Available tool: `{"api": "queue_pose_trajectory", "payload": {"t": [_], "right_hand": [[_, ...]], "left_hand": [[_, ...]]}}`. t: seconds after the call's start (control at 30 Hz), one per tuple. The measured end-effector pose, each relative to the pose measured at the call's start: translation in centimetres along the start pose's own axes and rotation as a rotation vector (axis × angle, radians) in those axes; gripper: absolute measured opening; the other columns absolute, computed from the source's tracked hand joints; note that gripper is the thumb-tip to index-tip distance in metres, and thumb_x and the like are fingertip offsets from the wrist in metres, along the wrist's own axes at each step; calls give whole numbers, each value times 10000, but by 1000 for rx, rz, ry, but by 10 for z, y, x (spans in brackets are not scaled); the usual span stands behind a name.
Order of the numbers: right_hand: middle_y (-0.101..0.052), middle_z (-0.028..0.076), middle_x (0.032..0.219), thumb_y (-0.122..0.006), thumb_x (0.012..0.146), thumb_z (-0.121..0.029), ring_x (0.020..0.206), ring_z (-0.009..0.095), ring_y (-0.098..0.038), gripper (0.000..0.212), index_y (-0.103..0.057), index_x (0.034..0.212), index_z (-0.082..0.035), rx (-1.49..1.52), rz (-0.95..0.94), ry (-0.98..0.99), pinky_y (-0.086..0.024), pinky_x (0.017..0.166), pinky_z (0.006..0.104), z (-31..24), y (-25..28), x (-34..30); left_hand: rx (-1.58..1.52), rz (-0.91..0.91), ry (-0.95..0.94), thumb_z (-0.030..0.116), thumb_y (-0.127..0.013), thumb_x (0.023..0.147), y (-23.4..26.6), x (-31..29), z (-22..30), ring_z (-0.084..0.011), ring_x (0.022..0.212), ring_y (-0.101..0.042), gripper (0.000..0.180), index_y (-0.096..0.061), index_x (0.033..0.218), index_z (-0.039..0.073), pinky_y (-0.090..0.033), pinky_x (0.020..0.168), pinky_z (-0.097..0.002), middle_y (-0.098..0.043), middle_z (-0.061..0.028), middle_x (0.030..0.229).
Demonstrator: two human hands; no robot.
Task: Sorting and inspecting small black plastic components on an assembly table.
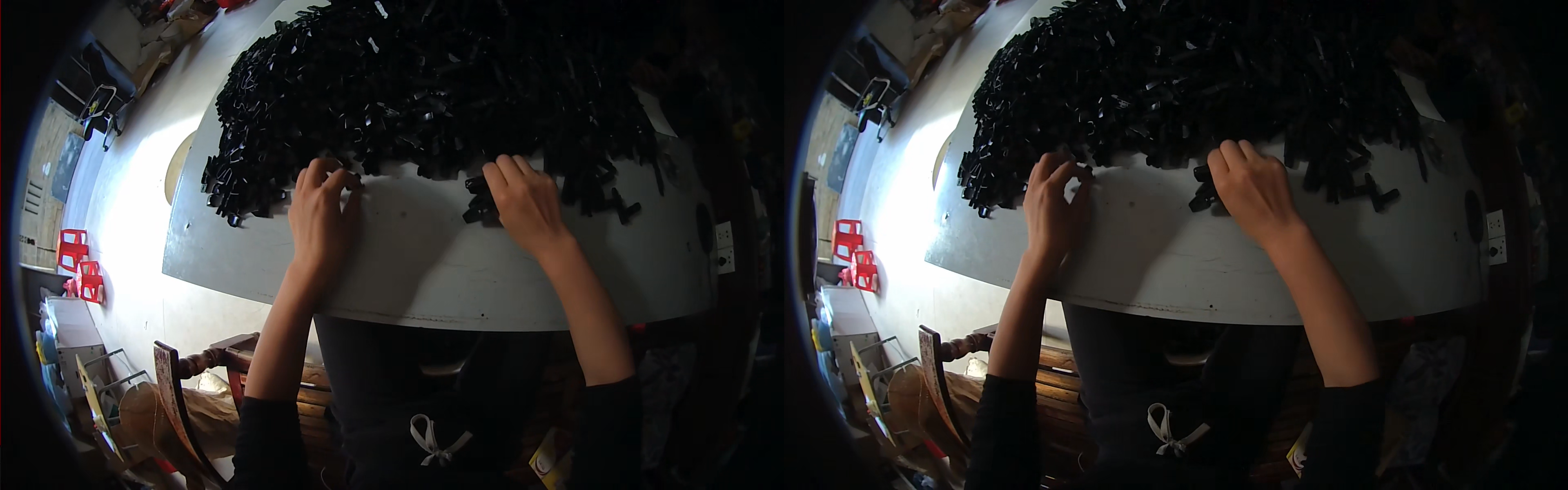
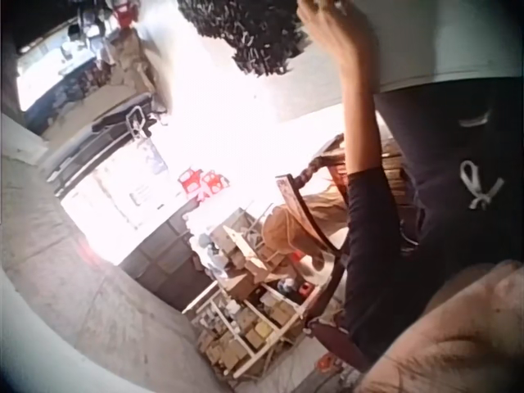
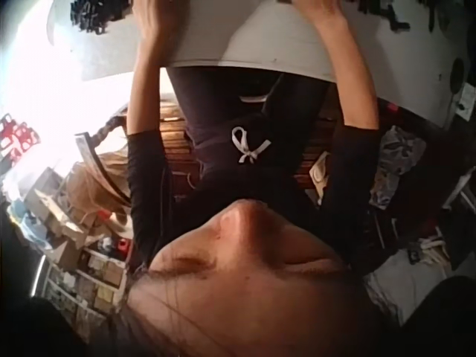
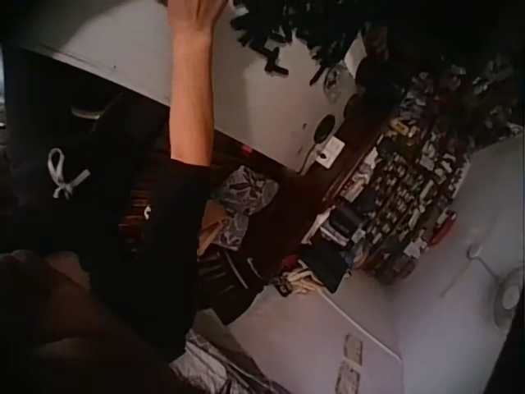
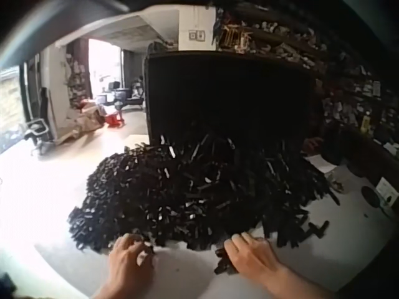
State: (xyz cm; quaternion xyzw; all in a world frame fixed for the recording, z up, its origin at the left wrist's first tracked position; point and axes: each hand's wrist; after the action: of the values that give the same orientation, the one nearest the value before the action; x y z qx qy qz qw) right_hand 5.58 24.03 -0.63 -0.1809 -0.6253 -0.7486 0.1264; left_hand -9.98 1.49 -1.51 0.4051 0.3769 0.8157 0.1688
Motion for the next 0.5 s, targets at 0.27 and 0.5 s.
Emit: {"api": "queue_pose_trajectory", "payload": {"t": [0.27, 0.5], "right_hand": [[-611, 118, 900, -666, 653, 124, 831, 272, -643, 353, -539, 950, -18, 631, 14, -258, -530, 669, 368, -53, 48, -47], [-645, 114, 831, -650, 668, 136, 700, 254, -658, 398, -563, 1029, -9, 756, -29, -189, -536, 612, 343, -69, 81, -73]], "left_hand": [[-741, -280, 145, -101, -668, 721, 36, -52, 59, -214, 869, -682, 177, -641, 868, -5, -548, 768, -286, -682, -119, 955], [-790, -367, 61, -82, -707, 709, 52, -64, 83, -217, 883, -683, 166, -631, 826, 9, -547, 761, -291, -687, -120, 982]]}}
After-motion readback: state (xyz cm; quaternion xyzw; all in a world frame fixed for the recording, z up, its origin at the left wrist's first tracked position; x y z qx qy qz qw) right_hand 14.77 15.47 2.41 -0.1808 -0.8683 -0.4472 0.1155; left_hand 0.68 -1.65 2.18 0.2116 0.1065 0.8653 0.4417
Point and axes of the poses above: each hand's wrist, its own x-axis towards the middle knuckle, its own y-axis out of the back of the hand, z = x × y
